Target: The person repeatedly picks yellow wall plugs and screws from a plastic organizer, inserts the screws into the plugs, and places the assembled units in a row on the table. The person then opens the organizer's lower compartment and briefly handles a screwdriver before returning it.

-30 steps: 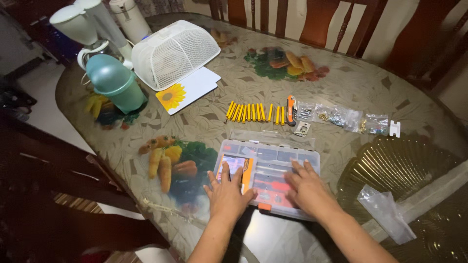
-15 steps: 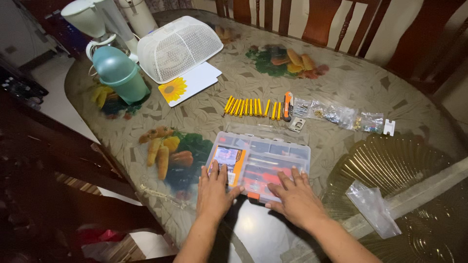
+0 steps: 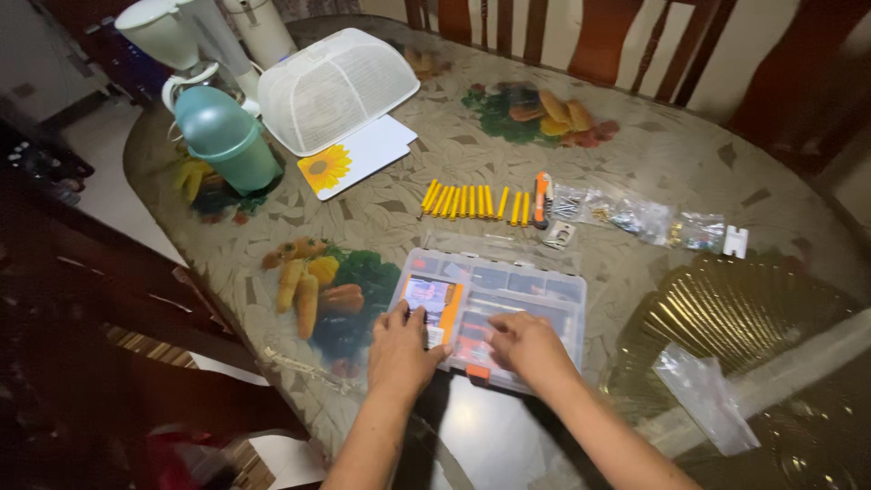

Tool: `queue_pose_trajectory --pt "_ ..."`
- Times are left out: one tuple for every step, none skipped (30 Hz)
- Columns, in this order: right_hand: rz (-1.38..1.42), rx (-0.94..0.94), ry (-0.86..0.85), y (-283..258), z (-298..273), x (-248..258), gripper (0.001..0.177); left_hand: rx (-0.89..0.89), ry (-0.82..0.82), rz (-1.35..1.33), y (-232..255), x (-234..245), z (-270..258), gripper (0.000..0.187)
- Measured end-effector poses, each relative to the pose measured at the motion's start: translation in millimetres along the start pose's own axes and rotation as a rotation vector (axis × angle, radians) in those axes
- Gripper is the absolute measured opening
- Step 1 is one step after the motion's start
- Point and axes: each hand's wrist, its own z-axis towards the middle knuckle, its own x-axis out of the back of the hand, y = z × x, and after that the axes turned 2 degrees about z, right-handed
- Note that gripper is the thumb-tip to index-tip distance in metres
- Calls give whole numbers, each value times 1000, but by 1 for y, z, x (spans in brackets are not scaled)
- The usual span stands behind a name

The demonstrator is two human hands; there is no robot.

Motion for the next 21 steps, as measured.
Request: queue_pose_trajectory --pt "201 -78 -39 0 6 -7 38 7 -11 5 0 2 1 80" --pt "403 -158 -78 -2 13 -14 35 14 -22 10 1 4 2 77" --pt "603 -240 -113 -2 18 -20 33 17 -35 13 1 4 3 74" --pt "732 -262 -129 -3 24 -27 30 -14 10 6 0 5 5 71" --pt "861 -285 -144 -5 31 -34 27 -47 55 -2 -1 6 8 68" --pt "989 -308 -157 -8 37 -41 24 -79 99 -10 -1 6 11 65" --pt "983 -364 -116 -10 42 -47 23 -73 88 -21 -3 7 14 63" --pt "977 -420 -75 -12 46 -52 22 -67 77 -32 -4 8 17 61" --pt "971 -476 -35 -14 49 -57 21 -61 66 -41 -5 10 21 60" --pt "952 -493 -33 -16 53 -58 20 -56 57 -60 -7 12 25 59" --pt "931 -511 -29 -16 56 -57 20 -53 46 -82 -8 13 28 58" --pt "911 -530 -25 -15 58 -56 19 -50 36 -103 -10 14 32 58" --pt "863 -572 -36 -15 61 -53 19 -45 0 -111 -11 16 35 58" --pt "814 -614 -47 -15 63 -49 20 -40 -36 -119 -13 18 39 58" --pt "765 -655 -57 -16 65 -46 21 -37 -72 -128 -14 20 42 59" --pt "746 -671 -69 -16 65 -45 21 -36 -83 -120 -14 22 45 60" --pt "726 -685 -80 -18 66 -43 21 -36 -92 -112 -14 23 48 61" --pt "706 -699 -90 -19 67 -42 21 -36 -101 -104 -13 25 51 62" --pt "708 -724 -89 -21 67 -41 21 -20 -123 -109 -12 25 54 62" --pt "710 -748 -89 -22 66 -41 21 -4 -144 -114 -11 26 56 62" --pt "711 -771 -88 -22 66 -41 21 12 -165 -118 -11 26 59 62"
